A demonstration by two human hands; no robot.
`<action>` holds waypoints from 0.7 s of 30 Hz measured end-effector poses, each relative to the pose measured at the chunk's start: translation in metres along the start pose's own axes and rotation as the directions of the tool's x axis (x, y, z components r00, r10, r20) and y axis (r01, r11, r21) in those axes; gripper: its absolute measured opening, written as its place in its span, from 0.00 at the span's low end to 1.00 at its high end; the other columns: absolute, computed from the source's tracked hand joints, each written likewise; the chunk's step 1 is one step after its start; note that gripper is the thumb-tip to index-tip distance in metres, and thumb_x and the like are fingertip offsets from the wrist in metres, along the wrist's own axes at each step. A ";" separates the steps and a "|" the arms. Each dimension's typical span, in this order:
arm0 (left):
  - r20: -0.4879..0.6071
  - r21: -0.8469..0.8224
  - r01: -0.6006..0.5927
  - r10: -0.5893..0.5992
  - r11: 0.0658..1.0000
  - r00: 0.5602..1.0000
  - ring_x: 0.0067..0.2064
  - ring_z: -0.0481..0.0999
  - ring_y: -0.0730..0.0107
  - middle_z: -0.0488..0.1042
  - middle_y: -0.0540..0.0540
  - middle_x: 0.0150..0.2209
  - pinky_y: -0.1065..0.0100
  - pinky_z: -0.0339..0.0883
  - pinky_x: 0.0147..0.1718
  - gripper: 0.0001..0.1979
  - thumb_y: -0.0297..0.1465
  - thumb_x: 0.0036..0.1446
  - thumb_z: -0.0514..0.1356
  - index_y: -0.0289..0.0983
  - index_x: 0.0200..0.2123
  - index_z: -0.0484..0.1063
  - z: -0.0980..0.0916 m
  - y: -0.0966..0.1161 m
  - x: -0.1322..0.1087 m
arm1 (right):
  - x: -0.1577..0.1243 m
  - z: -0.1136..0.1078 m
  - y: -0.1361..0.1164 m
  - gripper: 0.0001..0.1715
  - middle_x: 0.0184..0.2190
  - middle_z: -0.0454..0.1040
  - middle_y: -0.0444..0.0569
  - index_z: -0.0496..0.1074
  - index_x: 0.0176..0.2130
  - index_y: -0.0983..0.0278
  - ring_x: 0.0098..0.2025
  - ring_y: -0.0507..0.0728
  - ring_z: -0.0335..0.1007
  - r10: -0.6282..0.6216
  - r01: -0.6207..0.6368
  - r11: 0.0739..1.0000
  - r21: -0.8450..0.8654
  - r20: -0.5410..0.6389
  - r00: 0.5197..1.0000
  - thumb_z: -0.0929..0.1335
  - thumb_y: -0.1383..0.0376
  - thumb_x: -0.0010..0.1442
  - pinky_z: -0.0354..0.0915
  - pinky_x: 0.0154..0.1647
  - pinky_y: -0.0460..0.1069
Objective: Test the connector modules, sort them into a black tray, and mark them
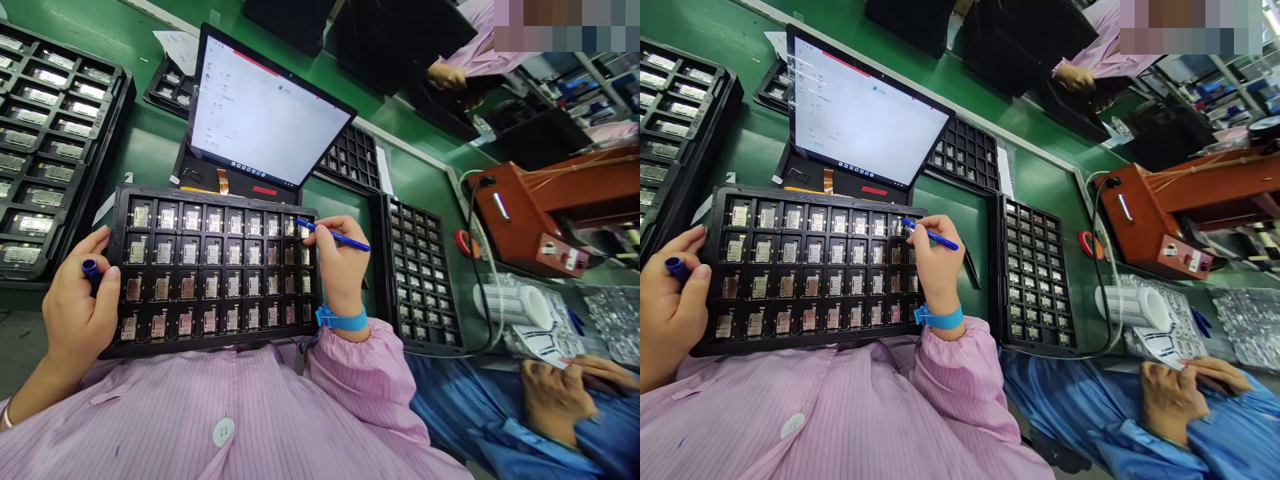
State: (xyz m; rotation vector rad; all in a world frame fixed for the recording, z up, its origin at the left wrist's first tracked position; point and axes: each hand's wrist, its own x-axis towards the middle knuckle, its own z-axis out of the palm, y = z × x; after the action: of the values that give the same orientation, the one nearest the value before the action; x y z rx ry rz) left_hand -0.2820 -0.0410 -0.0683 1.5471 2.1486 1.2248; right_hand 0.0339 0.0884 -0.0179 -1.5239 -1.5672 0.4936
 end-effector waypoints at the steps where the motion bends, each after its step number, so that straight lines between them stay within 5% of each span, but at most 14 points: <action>1: -0.001 0.006 0.005 -0.005 1.000 1.000 0.60 0.72 0.47 0.69 0.43 0.62 0.47 0.64 0.57 0.05 0.35 0.59 0.55 0.42 0.34 0.62 0.000 0.000 0.000 | 0.000 0.000 0.001 0.04 0.22 0.74 0.40 0.70 0.30 0.60 0.27 0.55 0.73 -0.001 0.001 1.000 0.004 0.010 1.000 0.67 0.68 0.56 0.66 0.35 0.51; 9: -0.001 0.019 0.008 -0.008 1.000 1.000 0.59 0.72 0.47 0.70 0.44 0.61 0.47 0.64 0.57 0.06 0.36 0.59 0.55 0.41 0.33 0.62 0.000 -0.003 0.000 | 0.001 -0.014 0.005 0.05 0.20 0.72 0.39 0.69 0.29 0.60 0.26 0.55 0.73 -0.016 0.016 1.000 0.006 -0.104 0.994 0.66 0.70 0.55 0.65 0.33 0.51; 21: -0.011 0.006 0.017 -0.017 1.000 1.000 0.59 0.72 0.48 0.70 0.44 0.61 0.48 0.64 0.58 0.05 0.36 0.58 0.56 0.41 0.34 0.63 -0.001 -0.002 -0.001 | 0.004 -0.015 0.016 0.04 0.21 0.72 0.40 0.69 0.29 0.61 0.27 0.56 0.73 0.026 -0.028 0.999 -0.027 -0.087 0.996 0.66 0.68 0.56 0.64 0.36 0.52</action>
State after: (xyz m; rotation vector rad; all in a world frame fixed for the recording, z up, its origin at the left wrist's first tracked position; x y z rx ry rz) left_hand -0.2834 -0.0427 -0.0689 1.5244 2.1700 1.2257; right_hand 0.0559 0.0909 -0.0215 -1.5687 -1.4938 0.4166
